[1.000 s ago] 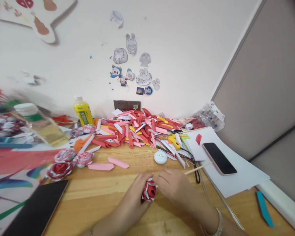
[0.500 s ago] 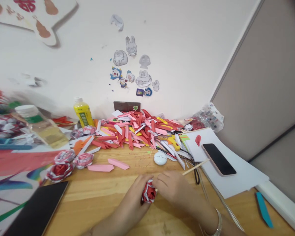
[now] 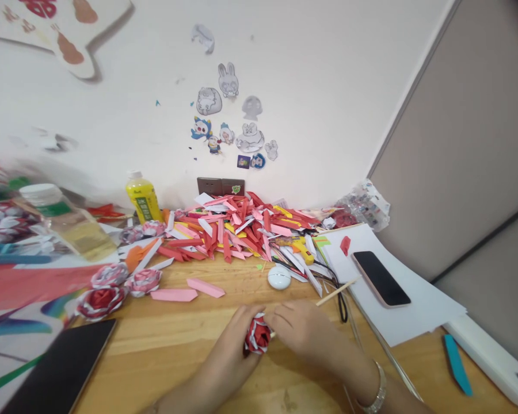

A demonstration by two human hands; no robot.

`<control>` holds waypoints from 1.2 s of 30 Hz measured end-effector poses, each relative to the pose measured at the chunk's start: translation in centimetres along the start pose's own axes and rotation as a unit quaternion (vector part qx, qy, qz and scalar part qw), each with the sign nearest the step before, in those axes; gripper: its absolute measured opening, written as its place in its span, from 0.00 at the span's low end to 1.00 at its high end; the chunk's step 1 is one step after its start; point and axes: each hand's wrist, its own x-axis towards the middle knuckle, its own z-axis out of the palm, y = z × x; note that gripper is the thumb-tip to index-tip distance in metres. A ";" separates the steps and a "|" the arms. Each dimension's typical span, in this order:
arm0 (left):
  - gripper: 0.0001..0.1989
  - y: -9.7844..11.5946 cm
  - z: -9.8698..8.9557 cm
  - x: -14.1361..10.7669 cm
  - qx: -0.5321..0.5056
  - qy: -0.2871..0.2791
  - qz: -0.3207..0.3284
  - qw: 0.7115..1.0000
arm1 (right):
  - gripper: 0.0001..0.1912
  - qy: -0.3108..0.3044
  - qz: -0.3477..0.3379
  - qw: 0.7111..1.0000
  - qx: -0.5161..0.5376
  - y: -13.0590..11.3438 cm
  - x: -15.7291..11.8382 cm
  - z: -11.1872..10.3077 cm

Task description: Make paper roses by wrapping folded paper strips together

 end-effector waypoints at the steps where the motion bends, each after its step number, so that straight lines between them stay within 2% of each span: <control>1: 0.24 -0.1 0.0 0.0 0.002 0.004 -0.008 1.000 | 0.05 -0.002 0.001 1.000 0.002 0.0 0.0 0.0; 6: 0.25 -0.5 0.1 -0.1 0.002 0.022 -0.026 0.999 | 0.07 0.007 0.016 0.999 0.028 0.0 0.1 0.0; 12: 0.26 -1.0 0.2 -0.3 0.012 0.017 -0.017 1.000 | 0.09 0.032 0.031 0.997 0.059 0.0 0.3 -0.5; 17: 0.26 -1.2 0.5 -0.4 -0.005 0.016 -0.053 0.998 | 0.11 0.066 0.004 0.998 0.022 -0.3 0.4 -0.9; 21: 0.23 -1.2 0.7 -0.5 -0.046 0.002 -0.079 0.996 | 0.11 0.041 -0.014 0.999 -0.009 -0.6 0.4 -1.0; 30: 0.22 -0.5 0.3 -0.2 -0.029 -0.002 -0.041 0.999 | 0.12 0.042 -0.016 0.999 -0.001 -0.6 0.4 -1.0; 33: 0.21 -0.4 0.2 -0.2 -0.022 -0.004 -0.039 0.999 | 0.12 0.037 -0.004 0.999 0.014 -0.6 0.3 -0.8; 36: 0.22 -0.4 0.2 -0.2 -0.011 -0.007 -0.034 0.999 | 0.12 0.013 0.038 0.998 0.047 -0.6 0.3 -0.7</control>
